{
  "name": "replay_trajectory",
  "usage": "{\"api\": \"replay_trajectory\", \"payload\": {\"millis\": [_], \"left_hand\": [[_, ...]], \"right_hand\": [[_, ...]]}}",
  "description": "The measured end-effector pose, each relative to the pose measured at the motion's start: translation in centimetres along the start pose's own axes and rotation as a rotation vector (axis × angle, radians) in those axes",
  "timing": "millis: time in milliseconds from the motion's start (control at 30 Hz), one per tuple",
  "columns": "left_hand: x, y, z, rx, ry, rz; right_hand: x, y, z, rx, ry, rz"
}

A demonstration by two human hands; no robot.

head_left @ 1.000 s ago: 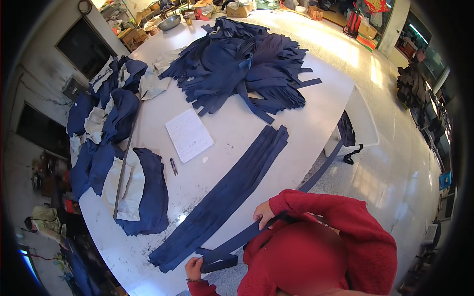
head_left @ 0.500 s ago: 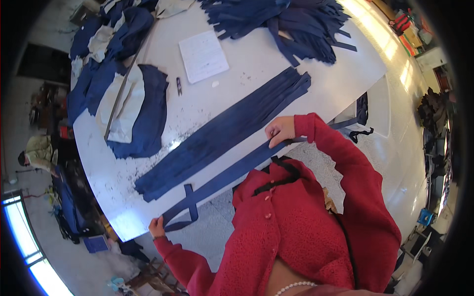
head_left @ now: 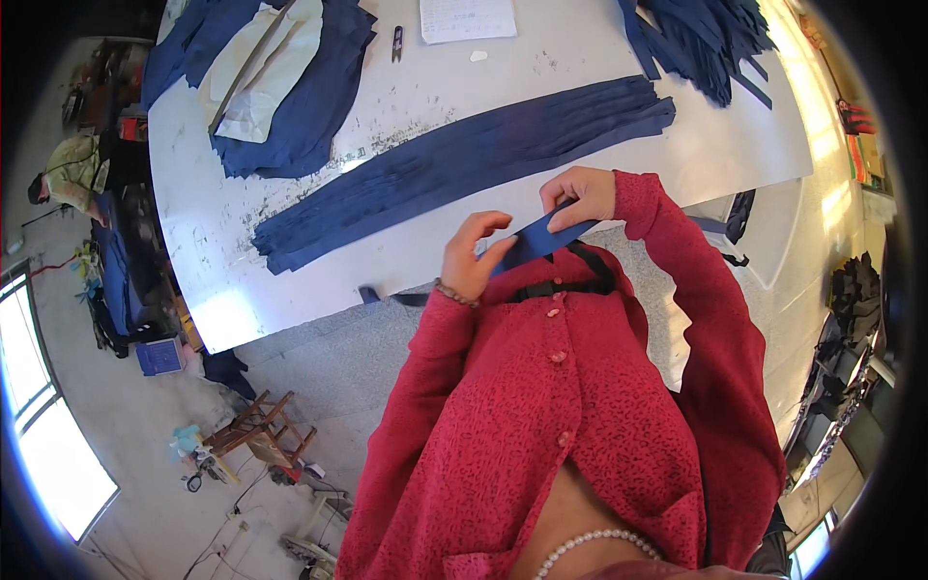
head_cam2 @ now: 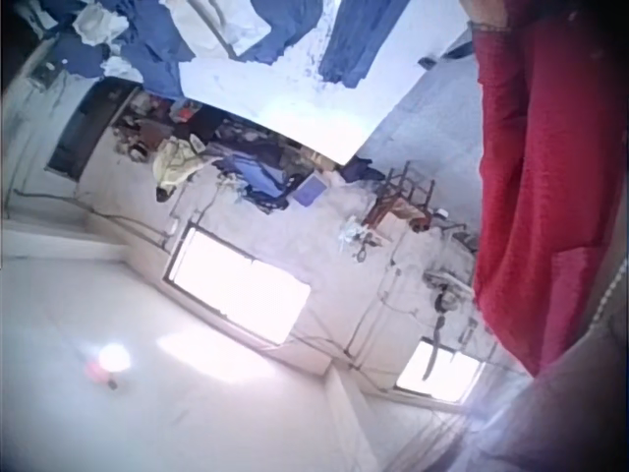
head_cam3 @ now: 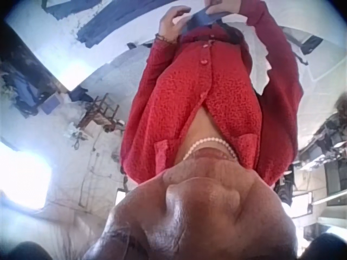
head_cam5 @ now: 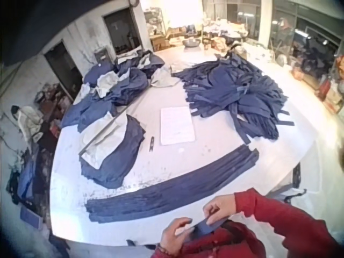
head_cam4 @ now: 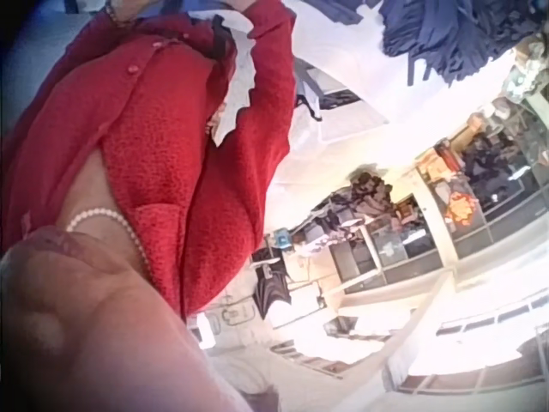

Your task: Organizing and aligning long blue fabric strips on a large production table.

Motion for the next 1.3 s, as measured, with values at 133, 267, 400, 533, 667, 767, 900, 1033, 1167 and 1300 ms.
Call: {"api": "replay_trajectory", "payload": {"millis": [133, 267, 400, 533, 667, 767, 900, 1033, 1167, 1300], "left_hand": [[-0.6, 2.5, -0.7, 0.114, -0.031, 0.021], [-2.1, 2.9, -0.5, 0.022, 0.165, -0.226], [-2.0, 3.1, -0.2, 0.009, 0.163, -0.287], [-1.8, 3.5, -0.2, 0.005, 0.149, -0.372], [1.6, 4.1, -0.6, 0.077, -0.044, -0.114], [4.1, 4.8, -0.9, 0.208, -0.309, 0.025], [4.3, 4.3, -1.4, 0.26, -0.258, -0.027], [2.9, 4.6, -2.1, 0.26, -0.346, 0.112], [4.0, 3.9, -2.0, 0.455, -0.334, 0.053], [3.5, 2.5, -2.4, 0.359, -0.333, 0.275]], "right_hand": [[-0.2, 0.5, 0.4, 0.008, -0.008, -0.038], [-1.6, 0.3, 0.4, -0.063, -0.018, -0.056], [-1.3, -0.1, 0.5, -0.11, -0.08, 0.008], [-1.2, -0.4, 0.0, -0.13, -0.113, 0.15], [-1.7, -0.6, -0.2, -0.111, -0.106, 0.235], [-2.4, -0.5, -0.2, -0.102, -0.091, 0.233], [-1.9, -0.4, -0.1, -0.104, -0.079, 0.284], [-3.0, -0.7, -0.4, -0.118, -0.051, 0.256], [-3.1, -0.9, -0.1, -0.122, -0.075, 0.249], [-4.5, -1.2, -0.1, -0.121, -0.084, 0.2]]}}
Point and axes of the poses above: each hand's wrist, its own z-axis away from the middle knuckle, its own y-axis out of the palm, x = y × z, the point moved 6 cm from there along -z, towards the middle knuckle, and after that the axes turned 7 degrees about z, right-handed, at the moved point
